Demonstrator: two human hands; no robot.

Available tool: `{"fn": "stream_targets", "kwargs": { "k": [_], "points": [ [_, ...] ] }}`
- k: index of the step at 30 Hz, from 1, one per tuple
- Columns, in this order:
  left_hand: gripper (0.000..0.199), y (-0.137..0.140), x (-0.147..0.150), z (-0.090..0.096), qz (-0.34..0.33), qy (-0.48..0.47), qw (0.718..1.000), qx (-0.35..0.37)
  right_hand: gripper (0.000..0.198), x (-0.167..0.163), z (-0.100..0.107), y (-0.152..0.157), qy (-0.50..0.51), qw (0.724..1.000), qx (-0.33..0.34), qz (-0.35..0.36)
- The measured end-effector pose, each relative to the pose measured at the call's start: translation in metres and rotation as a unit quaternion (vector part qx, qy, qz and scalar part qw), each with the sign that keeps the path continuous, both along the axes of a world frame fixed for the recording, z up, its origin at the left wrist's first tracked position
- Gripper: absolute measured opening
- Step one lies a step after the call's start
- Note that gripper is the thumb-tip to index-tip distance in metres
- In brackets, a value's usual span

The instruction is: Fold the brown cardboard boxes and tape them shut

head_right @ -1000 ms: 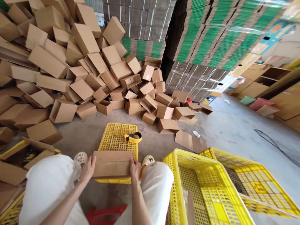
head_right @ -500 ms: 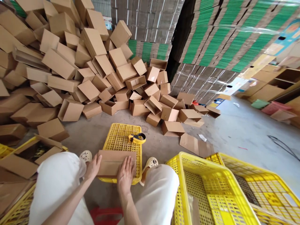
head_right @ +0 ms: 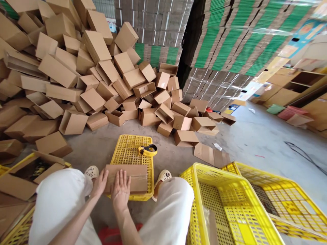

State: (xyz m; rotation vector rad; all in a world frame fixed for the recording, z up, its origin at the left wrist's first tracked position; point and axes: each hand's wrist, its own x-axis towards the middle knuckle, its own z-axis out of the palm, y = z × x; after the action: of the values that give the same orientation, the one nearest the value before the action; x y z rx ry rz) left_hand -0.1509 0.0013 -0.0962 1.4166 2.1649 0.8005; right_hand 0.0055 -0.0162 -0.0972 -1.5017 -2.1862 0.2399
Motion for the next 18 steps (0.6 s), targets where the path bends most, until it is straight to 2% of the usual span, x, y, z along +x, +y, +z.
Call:
{"fn": "stream_targets", "kwargs": {
  "k": [2,5,7,9,11,12,18],
  "points": [
    [0.049,0.000,0.004,0.000,0.009,-0.004,1.000,0.004,0.056,0.029,0.006,0.001,0.015,0.999,-0.016,-0.036],
    [0.051,0.001,0.011,0.002,0.049,-0.017,0.999,0.007,0.066,0.077,0.012,0.006,0.078,0.988,-0.045,-0.128],
    [0.051,0.001,0.013,0.004,0.065,-0.029,0.997,0.008,0.085,0.104,0.013,0.011,0.170,0.957,-0.094,-0.215],
    [0.051,0.001,0.013,0.006,0.069,-0.044,0.997,0.012,0.100,0.123,0.012,0.016,0.292,0.903,-0.179,-0.259],
    [0.049,0.000,0.010,0.006,0.079,-0.064,0.995,0.009,0.101,0.133,0.010,0.020,0.384,0.855,-0.240,-0.254],
    [0.048,0.000,0.008,0.007,0.087,-0.074,0.994,0.001,0.098,0.137,0.009,0.020,0.409,0.841,-0.254,-0.247],
    [0.046,-0.001,0.002,0.004,0.110,-0.112,0.987,-0.035,0.080,0.147,0.003,0.017,0.463,0.807,-0.265,-0.254]
  ]
}}
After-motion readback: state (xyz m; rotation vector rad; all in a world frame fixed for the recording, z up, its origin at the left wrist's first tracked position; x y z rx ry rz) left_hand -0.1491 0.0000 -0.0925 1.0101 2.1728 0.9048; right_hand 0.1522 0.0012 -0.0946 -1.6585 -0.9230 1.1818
